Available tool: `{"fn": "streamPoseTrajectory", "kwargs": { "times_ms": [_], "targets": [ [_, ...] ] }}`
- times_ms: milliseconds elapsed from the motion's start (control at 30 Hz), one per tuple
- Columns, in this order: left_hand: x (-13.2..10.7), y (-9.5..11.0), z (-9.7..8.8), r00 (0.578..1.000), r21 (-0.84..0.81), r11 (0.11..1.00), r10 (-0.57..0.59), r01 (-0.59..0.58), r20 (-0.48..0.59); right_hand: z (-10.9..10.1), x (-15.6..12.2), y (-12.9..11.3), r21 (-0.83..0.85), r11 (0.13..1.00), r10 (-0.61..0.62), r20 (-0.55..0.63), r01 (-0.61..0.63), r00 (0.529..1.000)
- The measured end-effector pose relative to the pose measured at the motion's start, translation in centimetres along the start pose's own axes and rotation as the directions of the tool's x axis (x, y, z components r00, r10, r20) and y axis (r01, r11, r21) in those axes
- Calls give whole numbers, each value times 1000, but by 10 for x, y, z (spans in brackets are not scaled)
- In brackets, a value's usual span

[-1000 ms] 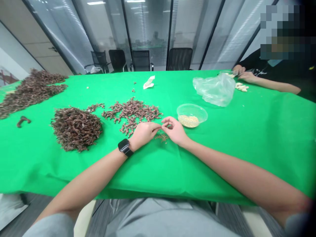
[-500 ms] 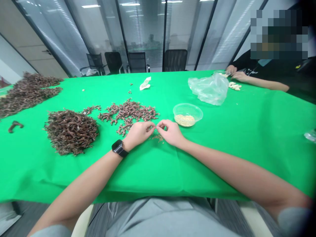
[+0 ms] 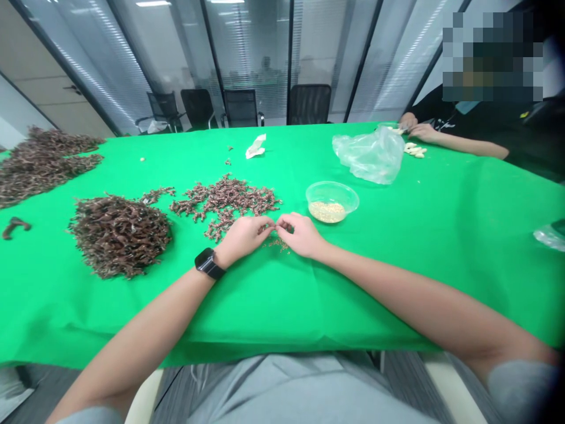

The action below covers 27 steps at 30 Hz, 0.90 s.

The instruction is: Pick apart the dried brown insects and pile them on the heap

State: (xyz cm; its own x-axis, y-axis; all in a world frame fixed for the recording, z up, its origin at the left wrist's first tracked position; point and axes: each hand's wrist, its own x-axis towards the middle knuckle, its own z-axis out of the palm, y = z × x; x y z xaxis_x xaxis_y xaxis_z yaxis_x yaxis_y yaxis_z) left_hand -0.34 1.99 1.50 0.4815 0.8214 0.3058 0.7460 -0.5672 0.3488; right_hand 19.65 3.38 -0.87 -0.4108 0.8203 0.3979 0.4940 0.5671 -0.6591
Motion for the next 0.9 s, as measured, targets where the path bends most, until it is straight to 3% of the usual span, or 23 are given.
{"fn": "streamPoseTrajectory", "kwargs": {
  "times_ms": [100,200,267,333,400,467,700,900],
  "targets": [
    [0,1,0,999,-92,995,-29,27,-18,-1,0,-2,15,1000,-3,-34,4,999],
    [1,3,-2,992,-338,936,-122,101,-42,-1,-1,-4,71,997,6,-112,2,994],
    [3,4,-2,978,-595,788,-207,160,-11,-1,-1,-4,117,993,26,-161,-7,987],
    [6,5,-1,966,-805,558,-248,200,68,-1,-1,-4,161,987,56,-197,-24,979],
    [8,5,0,963,-903,370,-232,217,136,1,0,-2,202,979,75,-217,-31,973],
    [9,4,3,965,-934,287,-210,214,157,1,1,-1,236,972,74,-231,-18,970],
    [8,-6,13,958,-929,299,-251,216,142,1,2,-3,220,975,61,-298,7,953],
    [7,-2,12,972,-888,410,-191,207,139,2,0,-9,181,983,6,-273,45,962]
  ]
}}
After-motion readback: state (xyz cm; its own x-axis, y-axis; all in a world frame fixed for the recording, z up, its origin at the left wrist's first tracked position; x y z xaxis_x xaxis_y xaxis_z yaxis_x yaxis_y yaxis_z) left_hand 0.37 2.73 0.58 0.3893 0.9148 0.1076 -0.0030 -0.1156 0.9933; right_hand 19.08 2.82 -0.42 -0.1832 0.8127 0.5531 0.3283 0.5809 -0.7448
